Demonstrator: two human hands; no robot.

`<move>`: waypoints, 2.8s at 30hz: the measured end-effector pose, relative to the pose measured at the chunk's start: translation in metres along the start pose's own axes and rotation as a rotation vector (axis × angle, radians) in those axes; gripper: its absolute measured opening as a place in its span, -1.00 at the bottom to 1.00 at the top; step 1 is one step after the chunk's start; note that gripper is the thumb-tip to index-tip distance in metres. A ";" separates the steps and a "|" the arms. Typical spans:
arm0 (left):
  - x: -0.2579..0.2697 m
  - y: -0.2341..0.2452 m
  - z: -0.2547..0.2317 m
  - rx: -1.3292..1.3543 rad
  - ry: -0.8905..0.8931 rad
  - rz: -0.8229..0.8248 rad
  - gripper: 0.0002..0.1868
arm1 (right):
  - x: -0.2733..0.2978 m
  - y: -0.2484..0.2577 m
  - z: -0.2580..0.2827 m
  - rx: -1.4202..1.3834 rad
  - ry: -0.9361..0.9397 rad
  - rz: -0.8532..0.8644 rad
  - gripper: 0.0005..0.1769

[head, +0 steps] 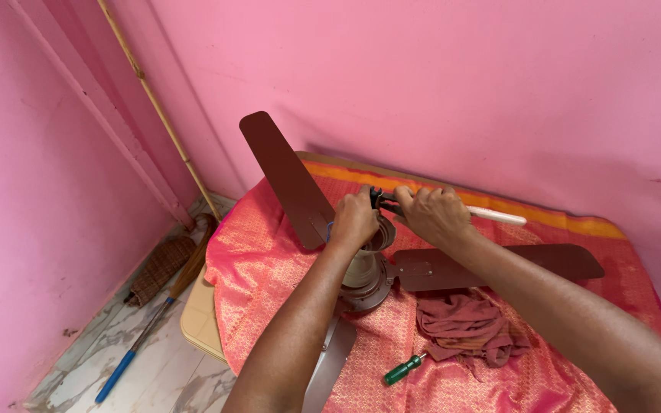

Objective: The person uses pliers to manipulate and tighten wires inside the motor housing of a ceiling fan. They repeatedly adjust the wires and secure them within the central hub.

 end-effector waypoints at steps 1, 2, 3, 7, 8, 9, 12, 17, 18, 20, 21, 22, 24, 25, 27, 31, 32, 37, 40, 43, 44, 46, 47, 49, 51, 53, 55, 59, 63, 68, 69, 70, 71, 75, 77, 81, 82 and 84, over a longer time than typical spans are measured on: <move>0.000 -0.001 0.000 0.003 -0.004 -0.005 -0.62 | 0.001 -0.001 0.000 0.020 0.002 -0.028 -0.51; 0.001 -0.001 -0.001 0.005 -0.009 -0.009 -0.62 | 0.001 -0.001 0.000 0.040 0.005 -0.055 -0.56; 0.001 -0.001 -0.001 0.005 -0.010 -0.011 -0.61 | 0.001 -0.001 0.000 0.060 0.007 -0.084 -0.61; 0.002 -0.002 -0.003 0.014 0.024 0.006 -0.59 | 0.002 -0.005 0.001 0.032 -0.023 -0.085 -0.52; 0.002 -0.002 -0.004 0.020 0.042 0.016 -0.59 | 0.003 -0.005 0.002 0.024 -0.030 -0.089 -0.51; 0.002 -0.002 -0.005 0.015 0.033 0.014 -0.59 | 0.003 -0.005 0.002 0.016 -0.036 -0.091 -0.49; 0.003 0.000 -0.007 0.014 0.026 0.010 -0.59 | 0.005 -0.004 0.004 -0.010 -0.043 -0.110 -0.46; 0.004 0.000 -0.008 0.020 0.030 0.021 -0.58 | 0.003 -0.008 0.003 -0.022 -0.022 -0.071 -0.49; 0.004 0.000 -0.008 0.013 0.028 0.020 -0.57 | 0.002 -0.009 0.003 -0.011 -0.014 -0.062 -0.51; 0.004 -0.003 -0.008 -0.001 0.025 0.016 -0.55 | 0.000 -0.011 0.004 0.004 0.010 -0.055 -0.54; 0.004 -0.003 -0.008 -0.001 0.018 0.010 -0.56 | 0.000 -0.012 0.006 0.011 0.022 -0.052 -0.54; 0.004 -0.004 -0.007 -0.001 0.010 0.005 -0.57 | 0.000 -0.013 0.007 0.025 0.035 -0.067 -0.56; 0.003 -0.006 -0.006 0.000 -0.003 -0.004 -0.58 | 0.000 -0.014 0.006 0.057 0.060 -0.097 -0.59; 0.003 -0.006 -0.005 -0.001 -0.006 -0.004 -0.58 | 0.001 -0.015 0.007 0.058 0.063 -0.107 -0.59; 0.003 -0.007 -0.003 -0.010 -0.010 -0.003 -0.58 | 0.001 -0.015 0.007 0.060 0.069 -0.128 -0.60; 0.003 -0.007 -0.002 -0.021 -0.023 0.002 -0.54 | -0.001 -0.014 0.007 0.006 0.065 -0.099 -0.58; 0.003 -0.007 -0.002 -0.017 -0.030 0.004 -0.52 | -0.001 -0.013 0.007 -0.024 0.062 -0.082 -0.56; 0.004 -0.006 -0.001 -0.030 -0.029 0.022 -0.53 | -0.003 -0.004 0.005 -0.237 0.044 0.071 -0.49; 0.005 -0.005 -0.002 -0.030 -0.025 0.045 -0.59 | -0.004 0.001 0.003 -0.330 0.044 0.193 -0.43; 0.008 -0.002 -0.003 0.011 -0.027 0.034 -0.58 | -0.007 0.002 -0.001 -0.392 0.063 0.291 -0.41; 0.008 -0.001 -0.003 0.031 -0.030 0.024 -0.56 | -0.008 0.001 -0.001 -0.425 0.061 0.310 -0.41; 0.009 0.000 -0.003 0.017 -0.017 0.047 -0.60 | -0.012 -0.003 -0.003 -0.523 0.042 0.411 -0.42; 0.009 0.001 -0.003 0.010 -0.010 0.057 -0.61 | -0.014 -0.008 -0.005 -0.588 0.026 0.494 -0.43; 0.010 0.002 -0.004 0.025 -0.030 0.067 -0.55 | -0.017 -0.016 -0.006 -0.738 -0.007 0.625 -0.40; 0.012 0.003 -0.004 0.045 -0.040 0.061 -0.51 | -0.018 -0.027 -0.007 -0.906 -0.043 0.721 -0.34; 0.013 0.004 -0.003 0.069 -0.041 0.043 -0.48 | -0.015 -0.037 -0.009 -1.047 -0.067 0.732 -0.34; 0.014 0.005 -0.003 0.071 -0.050 0.035 -0.48 | -0.012 -0.049 -0.008 -1.219 -0.050 0.693 -0.35; 0.017 0.007 -0.003 0.092 -0.040 0.009 -0.51 | 0.001 -0.077 0.007 -1.849 -0.112 0.719 -0.42; 0.019 0.007 -0.006 0.104 -0.043 -0.002 -0.49 | 0.012 -0.096 0.029 -2.550 -0.115 0.843 -0.52; 0.018 -0.003 -0.016 0.098 0.006 0.008 -0.47 | 0.026 -0.087 0.061 -3.026 0.199 0.413 -0.46; 0.020 -0.004 -0.017 0.105 0.000 0.000 -0.47 | 0.028 -0.084 0.065 -3.101 0.236 0.290 -0.44; 0.022 -0.004 -0.018 0.112 -0.007 -0.008 -0.47 | 0.032 -0.083 0.066 -3.101 0.178 0.290 -0.42; 0.022 -0.002 -0.017 0.114 -0.014 -0.019 -0.47 | 0.035 -0.082 0.067 -3.103 0.129 0.289 -0.41; 0.021 0.004 -0.015 0.069 0.014 0.001 -0.45 | 0.042 -0.080 0.060 -2.813 -0.145 0.590 -0.34; 0.020 0.004 -0.015 0.064 0.041 -0.002 -0.44 | 0.049 -0.077 0.048 -2.487 -0.184 0.573 -0.35; 0.016 0.008 -0.011 0.067 0.050 -0.001 -0.50 | 0.066 -0.077 0.035 -1.309 -0.365 0.536 -0.40; 0.016 0.010 -0.010 0.076 0.041 -0.015 -0.50 | 0.070 -0.075 0.035 -1.136 -0.298 0.522 -0.41; 0.018 0.010 -0.009 0.085 0.030 -0.022 -0.49 | 0.080 -0.076 0.036 -0.791 -0.175 0.489 -0.44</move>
Point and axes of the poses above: each hand's wrist, its own x-axis away from the middle knuckle, its own y-axis out of the back of the hand, z = x × y, the point moved 3 cm from there along -x, towards the middle knuckle, and after that the axes turned 4 degrees about x, right-handed, at the moved point
